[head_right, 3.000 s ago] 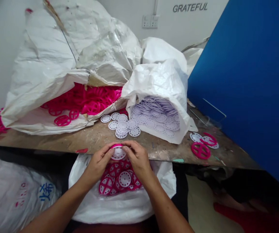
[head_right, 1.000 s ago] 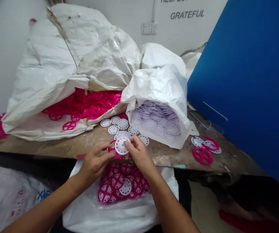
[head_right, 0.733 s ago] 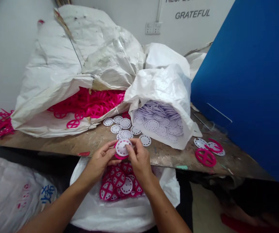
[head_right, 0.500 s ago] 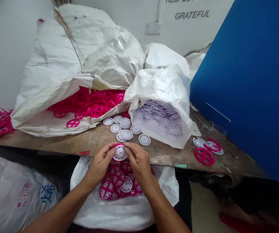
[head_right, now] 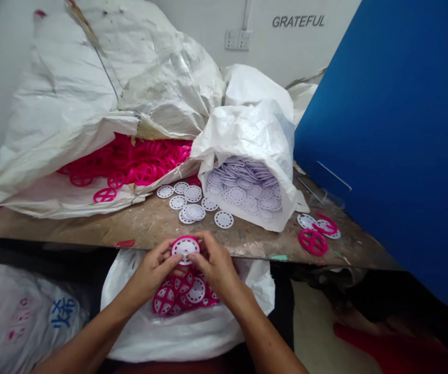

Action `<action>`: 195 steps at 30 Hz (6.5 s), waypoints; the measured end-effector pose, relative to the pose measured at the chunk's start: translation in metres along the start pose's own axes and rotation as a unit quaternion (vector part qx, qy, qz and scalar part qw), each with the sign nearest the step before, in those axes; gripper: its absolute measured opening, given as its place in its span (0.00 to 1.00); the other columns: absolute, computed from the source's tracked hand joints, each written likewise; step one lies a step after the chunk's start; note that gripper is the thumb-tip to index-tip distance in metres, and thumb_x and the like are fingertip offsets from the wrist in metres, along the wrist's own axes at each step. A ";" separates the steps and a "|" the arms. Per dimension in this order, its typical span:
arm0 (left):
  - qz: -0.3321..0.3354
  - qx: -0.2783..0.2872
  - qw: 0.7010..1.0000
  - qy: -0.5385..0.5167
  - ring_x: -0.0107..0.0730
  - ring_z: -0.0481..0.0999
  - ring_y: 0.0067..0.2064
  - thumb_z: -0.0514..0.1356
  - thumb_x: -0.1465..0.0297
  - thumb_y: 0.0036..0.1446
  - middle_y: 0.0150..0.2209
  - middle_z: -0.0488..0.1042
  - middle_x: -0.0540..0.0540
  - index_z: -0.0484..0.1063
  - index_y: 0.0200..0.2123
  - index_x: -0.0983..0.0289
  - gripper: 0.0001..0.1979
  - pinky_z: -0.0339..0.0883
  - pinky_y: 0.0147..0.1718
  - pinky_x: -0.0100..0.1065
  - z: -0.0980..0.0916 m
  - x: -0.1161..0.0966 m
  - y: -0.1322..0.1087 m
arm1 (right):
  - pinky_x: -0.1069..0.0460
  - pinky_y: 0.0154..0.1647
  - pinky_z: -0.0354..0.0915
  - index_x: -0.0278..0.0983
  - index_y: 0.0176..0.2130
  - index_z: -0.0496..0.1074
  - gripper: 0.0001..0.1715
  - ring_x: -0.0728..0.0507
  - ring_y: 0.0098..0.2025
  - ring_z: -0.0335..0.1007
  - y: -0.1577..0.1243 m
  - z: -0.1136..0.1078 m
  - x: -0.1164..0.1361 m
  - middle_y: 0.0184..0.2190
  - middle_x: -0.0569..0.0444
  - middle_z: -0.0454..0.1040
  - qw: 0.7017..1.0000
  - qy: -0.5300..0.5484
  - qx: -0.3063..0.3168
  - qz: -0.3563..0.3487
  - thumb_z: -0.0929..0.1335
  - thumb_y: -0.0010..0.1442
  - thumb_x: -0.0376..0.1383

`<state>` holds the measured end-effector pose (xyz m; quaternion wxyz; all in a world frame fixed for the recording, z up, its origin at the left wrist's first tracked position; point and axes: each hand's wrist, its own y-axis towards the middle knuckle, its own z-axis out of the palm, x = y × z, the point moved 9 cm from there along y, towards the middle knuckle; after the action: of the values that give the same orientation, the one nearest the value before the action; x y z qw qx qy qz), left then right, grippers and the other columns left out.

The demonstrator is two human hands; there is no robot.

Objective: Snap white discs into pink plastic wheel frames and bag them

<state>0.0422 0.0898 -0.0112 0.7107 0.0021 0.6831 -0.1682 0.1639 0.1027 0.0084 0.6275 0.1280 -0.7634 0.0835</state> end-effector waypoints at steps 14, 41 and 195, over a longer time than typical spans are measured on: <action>0.096 -0.228 0.823 0.511 0.36 0.74 0.45 0.54 0.67 0.58 0.44 0.76 0.55 0.72 0.45 0.62 0.13 0.65 0.47 0.33 -0.159 -0.093 -0.004 | 0.44 0.44 0.67 0.38 0.50 0.71 0.26 0.36 0.46 0.71 0.050 -0.087 -0.007 0.49 0.45 0.71 0.877 -0.458 -0.124 -0.071 0.63 0.58 0.49; 0.038 -0.121 0.988 -0.087 0.31 0.76 0.35 0.65 0.66 0.48 0.39 0.75 0.54 0.65 0.45 0.64 0.21 0.72 0.29 0.29 -0.072 -0.040 0.016 | 0.54 0.26 0.65 0.38 0.37 0.66 0.12 0.49 0.26 0.67 0.018 -0.033 0.028 0.30 0.56 0.71 0.983 0.101 -0.152 -0.019 0.67 0.57 0.43; 0.161 -0.101 0.975 0.112 0.37 0.71 0.50 0.55 0.66 0.60 0.46 0.75 0.55 0.73 0.45 0.62 0.13 0.61 0.52 0.36 -0.021 -0.050 -0.001 | 0.50 0.46 0.64 0.39 0.44 0.73 0.13 0.44 0.44 0.70 0.015 -0.006 0.040 0.40 0.51 0.75 0.984 -0.109 -0.082 -0.118 0.62 0.62 0.36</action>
<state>0.0209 0.1060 0.0358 0.6442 0.0592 0.7623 0.0198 0.1574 0.1153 0.0487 0.5546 0.1738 -0.8109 -0.0683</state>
